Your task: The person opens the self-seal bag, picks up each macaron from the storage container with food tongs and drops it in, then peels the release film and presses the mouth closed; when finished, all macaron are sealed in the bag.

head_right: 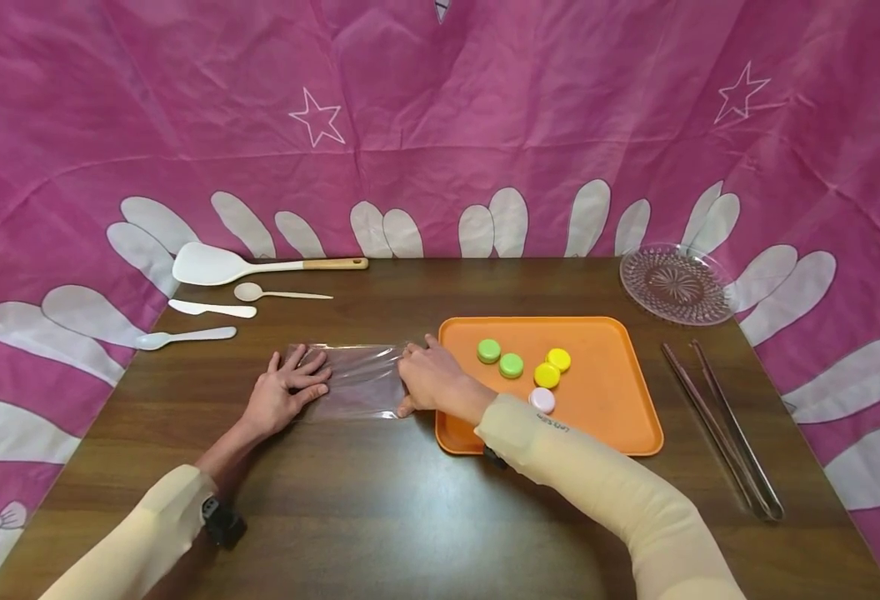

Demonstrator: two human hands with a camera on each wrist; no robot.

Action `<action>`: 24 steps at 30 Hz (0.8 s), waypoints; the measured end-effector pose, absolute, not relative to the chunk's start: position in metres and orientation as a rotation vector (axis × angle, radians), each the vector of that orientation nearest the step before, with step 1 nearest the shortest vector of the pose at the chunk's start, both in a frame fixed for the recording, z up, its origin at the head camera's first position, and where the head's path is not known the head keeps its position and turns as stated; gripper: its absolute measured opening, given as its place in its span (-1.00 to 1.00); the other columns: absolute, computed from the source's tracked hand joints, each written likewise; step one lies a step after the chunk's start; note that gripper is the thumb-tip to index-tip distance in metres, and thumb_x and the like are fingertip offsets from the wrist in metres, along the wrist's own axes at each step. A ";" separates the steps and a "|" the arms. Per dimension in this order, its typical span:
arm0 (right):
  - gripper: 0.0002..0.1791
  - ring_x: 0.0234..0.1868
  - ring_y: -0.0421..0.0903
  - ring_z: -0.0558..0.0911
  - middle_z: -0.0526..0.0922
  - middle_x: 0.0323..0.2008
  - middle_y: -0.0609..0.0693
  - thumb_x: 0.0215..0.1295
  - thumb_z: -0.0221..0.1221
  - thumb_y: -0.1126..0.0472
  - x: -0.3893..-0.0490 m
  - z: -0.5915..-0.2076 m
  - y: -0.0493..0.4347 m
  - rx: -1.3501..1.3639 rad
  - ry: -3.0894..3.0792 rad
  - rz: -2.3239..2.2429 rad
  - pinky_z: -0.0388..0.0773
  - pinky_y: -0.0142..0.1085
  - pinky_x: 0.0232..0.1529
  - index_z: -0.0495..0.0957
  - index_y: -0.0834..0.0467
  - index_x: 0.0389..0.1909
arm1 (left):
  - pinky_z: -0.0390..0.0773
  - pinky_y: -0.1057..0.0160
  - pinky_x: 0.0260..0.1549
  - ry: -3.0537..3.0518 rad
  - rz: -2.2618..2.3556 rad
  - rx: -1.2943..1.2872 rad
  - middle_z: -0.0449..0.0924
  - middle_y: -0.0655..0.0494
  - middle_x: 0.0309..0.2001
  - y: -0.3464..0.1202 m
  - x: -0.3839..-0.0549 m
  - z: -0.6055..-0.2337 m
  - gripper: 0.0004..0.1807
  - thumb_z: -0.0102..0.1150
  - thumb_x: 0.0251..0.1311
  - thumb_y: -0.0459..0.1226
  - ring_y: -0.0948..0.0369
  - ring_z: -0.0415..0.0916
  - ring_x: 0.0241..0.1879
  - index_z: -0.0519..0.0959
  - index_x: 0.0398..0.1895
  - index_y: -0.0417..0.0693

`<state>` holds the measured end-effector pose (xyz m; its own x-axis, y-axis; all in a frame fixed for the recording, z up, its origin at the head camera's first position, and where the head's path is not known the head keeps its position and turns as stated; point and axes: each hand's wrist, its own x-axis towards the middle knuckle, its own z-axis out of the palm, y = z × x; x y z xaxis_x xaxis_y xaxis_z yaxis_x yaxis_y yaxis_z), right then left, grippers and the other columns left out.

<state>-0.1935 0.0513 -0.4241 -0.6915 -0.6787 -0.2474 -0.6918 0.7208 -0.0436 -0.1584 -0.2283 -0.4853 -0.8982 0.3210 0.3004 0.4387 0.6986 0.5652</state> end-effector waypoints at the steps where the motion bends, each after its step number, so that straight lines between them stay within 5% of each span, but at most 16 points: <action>1: -0.21 0.45 0.07 0.28 0.45 0.33 0.17 0.08 0.39 -0.29 -0.194 -0.424 0.051 -1.087 2.678 0.070 -0.02 0.08 0.46 0.59 0.18 0.19 | -0.17 -0.42 0.31 -2.702 -1.001 -0.610 0.56 -0.18 0.16 -0.228 -0.158 -0.487 -0.69 0.46 0.05 -0.39 -0.28 0.19 0.38 0.72 -0.09 -0.23; 12: -0.45 0.41 0.16 0.33 0.46 0.32 0.20 0.32 0.30 -0.07 -0.186 -0.420 0.071 -1.216 2.739 -0.105 0.14 0.10 0.40 0.59 0.23 0.16 | -0.18 -0.44 0.30 -2.564 -1.144 -0.616 0.62 -0.21 0.08 -0.225 -0.156 -0.495 -0.75 0.44 0.02 -0.48 -0.28 0.29 0.32 0.76 -0.17 -0.23; 24: -0.48 0.13 0.24 0.60 0.58 0.16 0.31 0.22 0.40 0.20 -0.150 -0.396 0.197 -1.044 3.044 -0.636 0.51 0.11 0.09 0.57 0.39 0.13 | -0.14 -0.44 0.30 -2.505 -1.153 -0.604 0.60 -0.22 0.11 -0.227 -0.158 -0.495 -0.78 0.43 0.02 -0.50 -0.29 0.32 0.30 0.77 -0.21 -0.21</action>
